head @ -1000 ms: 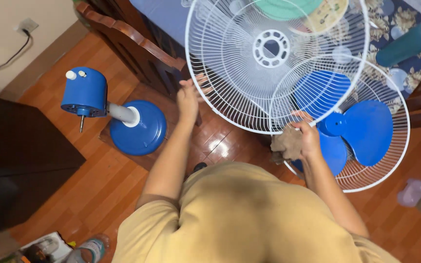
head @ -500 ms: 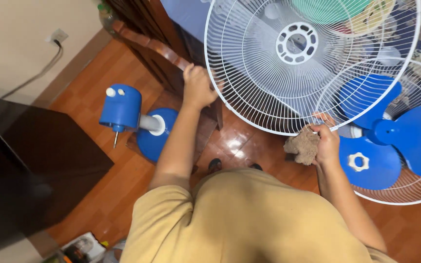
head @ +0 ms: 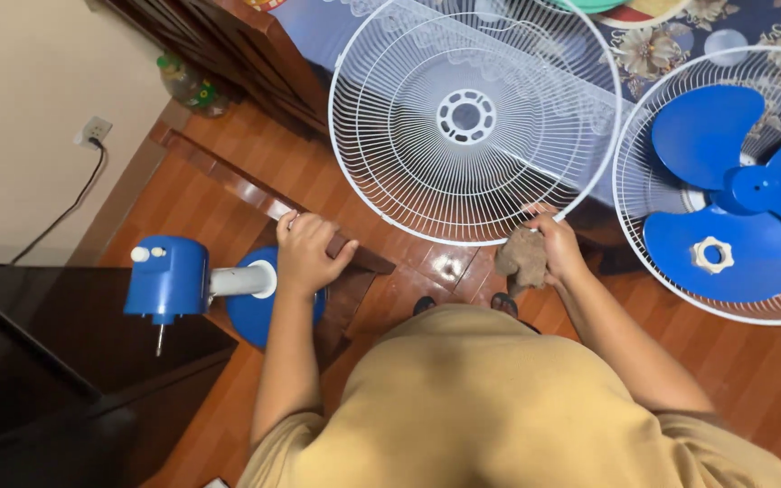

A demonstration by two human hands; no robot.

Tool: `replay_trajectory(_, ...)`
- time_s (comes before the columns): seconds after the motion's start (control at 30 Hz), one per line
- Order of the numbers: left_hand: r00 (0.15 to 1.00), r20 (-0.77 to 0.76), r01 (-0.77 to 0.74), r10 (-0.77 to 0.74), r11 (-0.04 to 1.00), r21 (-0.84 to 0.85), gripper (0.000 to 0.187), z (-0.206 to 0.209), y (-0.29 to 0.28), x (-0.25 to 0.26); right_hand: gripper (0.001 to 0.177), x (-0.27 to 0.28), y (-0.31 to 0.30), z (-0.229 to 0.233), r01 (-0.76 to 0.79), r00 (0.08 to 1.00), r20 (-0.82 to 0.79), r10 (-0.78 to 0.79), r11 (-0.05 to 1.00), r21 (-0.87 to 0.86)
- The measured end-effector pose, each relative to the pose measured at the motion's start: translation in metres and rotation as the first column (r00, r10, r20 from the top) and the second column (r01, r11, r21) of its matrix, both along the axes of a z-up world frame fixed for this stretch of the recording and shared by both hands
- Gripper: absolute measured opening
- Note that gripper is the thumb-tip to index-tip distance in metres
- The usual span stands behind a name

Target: The person wipes the front grille of a standing electric fan with a cloth, rotating it to reach different areas. The fan remains disassembled with the rear grille and blades visible on the table. The person also wipes a small white plastic part from the fan.

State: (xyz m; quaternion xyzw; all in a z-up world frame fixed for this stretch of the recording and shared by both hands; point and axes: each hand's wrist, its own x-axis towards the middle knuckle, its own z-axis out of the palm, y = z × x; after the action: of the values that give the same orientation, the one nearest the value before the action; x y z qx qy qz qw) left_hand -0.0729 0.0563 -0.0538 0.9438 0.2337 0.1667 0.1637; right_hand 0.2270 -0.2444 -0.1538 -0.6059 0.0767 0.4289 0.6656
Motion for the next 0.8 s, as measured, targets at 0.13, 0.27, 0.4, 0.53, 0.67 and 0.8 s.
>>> replay_trajectory(0.13, 0.991, -0.102, -0.098, 0.084, 0.985, -0.142, 0.049, 0.023, -0.006, 0.010, 0.019, 0.001, 0.017, -0.016, -0.048, 0.999, -0.001, 0.048, 0.997, -0.064)
replay_trajectory(0.27, 0.990, 0.048, -0.116, 0.133, 0.960, -0.255, 0.060, 0.017, -0.046, 0.053, 0.020, 0.008, 0.033, -0.034, -0.102, 0.993, -0.065, 0.094, 0.985, -0.140)
replay_trajectory(0.4, 0.850, 0.446, 0.001, 0.279, 0.847, -0.532, 0.064, -0.020, -0.097, 0.093, 0.020, 0.033, 0.045, -0.049, -0.157, 0.984, -0.107, 0.143, 0.977, -0.142)
replay_trajectory(0.53, 0.667, 0.273, -0.205, 0.693, 0.524, -0.827, 0.082, -0.072, -0.098, 0.125, 0.024, 0.080, 0.054, -0.056, -0.299, 0.949, -0.151, 0.276, 0.941, -0.158)
replay_trajectory(0.67, 0.471, -0.317, 0.083, 0.823, -0.399, -0.913, 0.090, -0.108, -0.076, 0.130, 0.019, 0.109, 0.061, -0.066, -0.360, 0.927, -0.229, 0.296, 0.874, -0.326)
replay_trajectory(0.8, 0.596, -0.136, 0.110, 0.792, -0.248, -0.963, 0.072, -0.129, -0.056, 0.136, 0.019, 0.113, 0.077, -0.076, -0.397, 0.912, -0.217, 0.348, 0.882, -0.252)
